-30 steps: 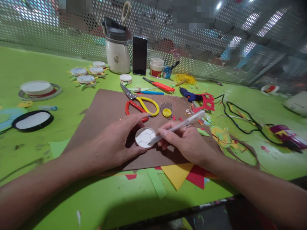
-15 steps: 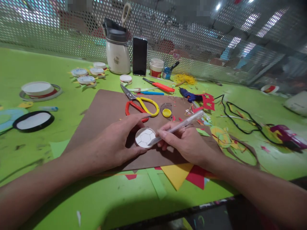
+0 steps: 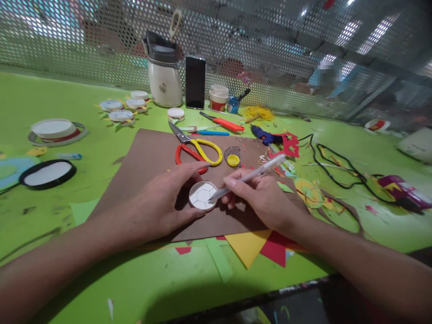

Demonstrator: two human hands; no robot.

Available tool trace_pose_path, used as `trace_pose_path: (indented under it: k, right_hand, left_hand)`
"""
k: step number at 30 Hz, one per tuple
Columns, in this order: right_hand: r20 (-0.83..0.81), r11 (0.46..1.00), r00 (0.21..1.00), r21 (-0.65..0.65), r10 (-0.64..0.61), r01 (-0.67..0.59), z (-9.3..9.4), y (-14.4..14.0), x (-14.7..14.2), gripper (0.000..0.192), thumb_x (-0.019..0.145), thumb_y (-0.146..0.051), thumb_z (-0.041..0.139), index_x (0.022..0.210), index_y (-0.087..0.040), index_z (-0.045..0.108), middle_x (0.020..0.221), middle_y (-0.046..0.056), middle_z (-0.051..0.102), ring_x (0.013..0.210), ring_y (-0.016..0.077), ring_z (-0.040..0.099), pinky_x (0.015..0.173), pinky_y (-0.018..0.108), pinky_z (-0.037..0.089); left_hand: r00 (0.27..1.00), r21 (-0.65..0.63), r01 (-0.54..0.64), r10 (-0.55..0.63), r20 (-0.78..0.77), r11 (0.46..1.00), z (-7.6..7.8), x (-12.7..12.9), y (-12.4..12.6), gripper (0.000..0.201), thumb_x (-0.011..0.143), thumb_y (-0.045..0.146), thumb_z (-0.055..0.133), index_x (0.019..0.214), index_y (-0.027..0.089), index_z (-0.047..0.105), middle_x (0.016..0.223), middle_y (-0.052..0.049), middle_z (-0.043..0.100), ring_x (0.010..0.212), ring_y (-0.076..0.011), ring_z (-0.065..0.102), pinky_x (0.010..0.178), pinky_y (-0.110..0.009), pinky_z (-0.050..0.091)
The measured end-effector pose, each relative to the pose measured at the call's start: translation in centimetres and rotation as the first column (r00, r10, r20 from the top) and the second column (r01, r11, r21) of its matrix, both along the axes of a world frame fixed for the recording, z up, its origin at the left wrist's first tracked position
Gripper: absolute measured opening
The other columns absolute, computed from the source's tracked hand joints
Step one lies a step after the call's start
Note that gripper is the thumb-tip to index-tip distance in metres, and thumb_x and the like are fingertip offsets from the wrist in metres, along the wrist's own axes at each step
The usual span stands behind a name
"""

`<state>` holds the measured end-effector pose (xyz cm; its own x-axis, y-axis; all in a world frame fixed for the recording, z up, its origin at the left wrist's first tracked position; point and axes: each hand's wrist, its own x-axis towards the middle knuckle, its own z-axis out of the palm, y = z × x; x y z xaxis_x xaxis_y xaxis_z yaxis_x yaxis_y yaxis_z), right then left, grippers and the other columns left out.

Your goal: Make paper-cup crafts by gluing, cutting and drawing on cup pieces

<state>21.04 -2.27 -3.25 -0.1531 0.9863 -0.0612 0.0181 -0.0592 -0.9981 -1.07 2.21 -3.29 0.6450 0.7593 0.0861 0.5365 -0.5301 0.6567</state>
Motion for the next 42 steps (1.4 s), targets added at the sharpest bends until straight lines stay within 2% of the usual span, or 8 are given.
trace_pose_path:
  k: [5, 10, 14, 26, 32, 37, 42]
  right_hand:
    - [-0.052, 1.0, 0.998, 0.017, -0.019, 0.019, -0.1, 0.1, 0.1, 0.026, 0.088, -0.044, 0.069, 0.083, -0.018, 0.066, 0.068, -0.001, 0.068, 0.06, 0.0102, 0.062, 0.062, 0.025, 0.054]
    - [-0.108, 0.997, 0.992, 0.032, -0.06, 0.064, -0.4, 0.4, 0.1, 0.03, 0.086, -0.047, 0.072, 0.082, -0.018, 0.067, 0.07, 0.0, 0.07, 0.062, 0.0107, 0.064, 0.064, 0.025, 0.054]
    - [-0.117, 0.997, 0.991, 0.018, -0.068, 0.071, -0.6, 0.6, 0.1, 0.033, 0.083, -0.051, 0.074, 0.083, -0.018, 0.066, 0.068, 0.0, 0.07, 0.061, 0.0114, 0.064, 0.064, 0.025, 0.054]
    - [-0.086, 0.998, 0.995, -0.03, -0.05, 0.047, -0.4, 0.3, 0.0, 0.034, 0.083, -0.051, 0.074, 0.084, -0.018, 0.066, 0.07, 0.0, 0.07, 0.063, 0.0112, 0.064, 0.064, 0.025, 0.052]
    - [-0.132, 0.997, 0.99, -0.06, -0.059, 0.051, -0.6, 0.4, -0.1, 0.035, 0.081, -0.051, 0.076, 0.084, -0.019, 0.065, 0.069, -0.001, 0.069, 0.062, 0.0106, 0.063, 0.063, 0.024, 0.052]
    - [-0.121, 0.997, 0.991, -0.056, -0.05, 0.043, -0.6, 0.3, -0.2, 0.036, 0.081, -0.053, 0.076, 0.084, -0.019, 0.065, 0.07, 0.0, 0.07, 0.063, 0.011, 0.063, 0.064, 0.026, 0.054]
    - [-0.11, 0.999, 0.994, -0.041, -0.011, 0.007, -0.4, 0.2, -0.2, 0.036, 0.082, -0.054, 0.075, 0.083, -0.019, 0.065, 0.07, 0.0, 0.07, 0.063, 0.0122, 0.064, 0.066, 0.028, 0.056]
  left_hand:
    - [1.0, -0.028, -0.009, 0.009, 0.022, 1.0, 0.1, 0.2, 0.0, 0.064, 0.082, 0.043, 0.07, 0.14, 0.025, 0.05, 0.121, -0.012, 0.071, 0.104, -0.0326, 0.069, 0.082, -0.043, 0.058]
    - [1.0, -0.031, -0.008, 0.009, 0.025, 0.999, 0.3, 0.2, -0.2, 0.063, 0.083, 0.044, 0.069, 0.14, 0.025, 0.049, 0.126, -0.013, 0.069, 0.107, -0.0319, 0.068, 0.086, -0.043, 0.057]
    - [1.0, -0.022, -0.015, 0.016, 0.015, 1.0, 0.1, 0.1, -0.1, 0.064, 0.083, 0.045, 0.069, 0.14, 0.024, 0.049, 0.131, -0.014, 0.066, 0.115, -0.0335, 0.065, 0.092, -0.047, 0.055]
    - [0.998, -0.021, -0.008, 0.006, -0.056, 1.0, 0.9, 0.2, -0.3, 0.061, 0.086, 0.045, 0.065, 0.14, 0.023, 0.047, 0.136, -0.016, 0.062, 0.12, -0.036, 0.062, 0.088, -0.046, 0.055]
    - [0.999, 0.025, -0.014, 0.015, -0.047, 1.0, 0.8, 0.0, -0.3, 0.069, 0.077, 0.048, 0.074, 0.138, 0.026, 0.05, 0.131, -0.014, 0.065, 0.116, -0.0372, 0.063, 0.088, -0.047, 0.055]
    - [0.997, 0.044, -0.048, 0.05, -0.057, 0.998, 0.8, 0.6, -0.4, 0.081, 0.072, 0.054, 0.077, 0.141, 0.023, 0.049, 0.126, -0.015, 0.067, 0.111, -0.0377, 0.064, 0.091, -0.049, 0.054]
    - [0.993, 0.11, -0.074, 0.084, -0.088, 0.991, 1.2, 0.9, -0.6, 0.072, 0.078, 0.048, 0.073, 0.141, 0.021, 0.05, 0.124, -0.014, 0.068, 0.107, -0.0353, 0.066, 0.09, -0.046, 0.053]
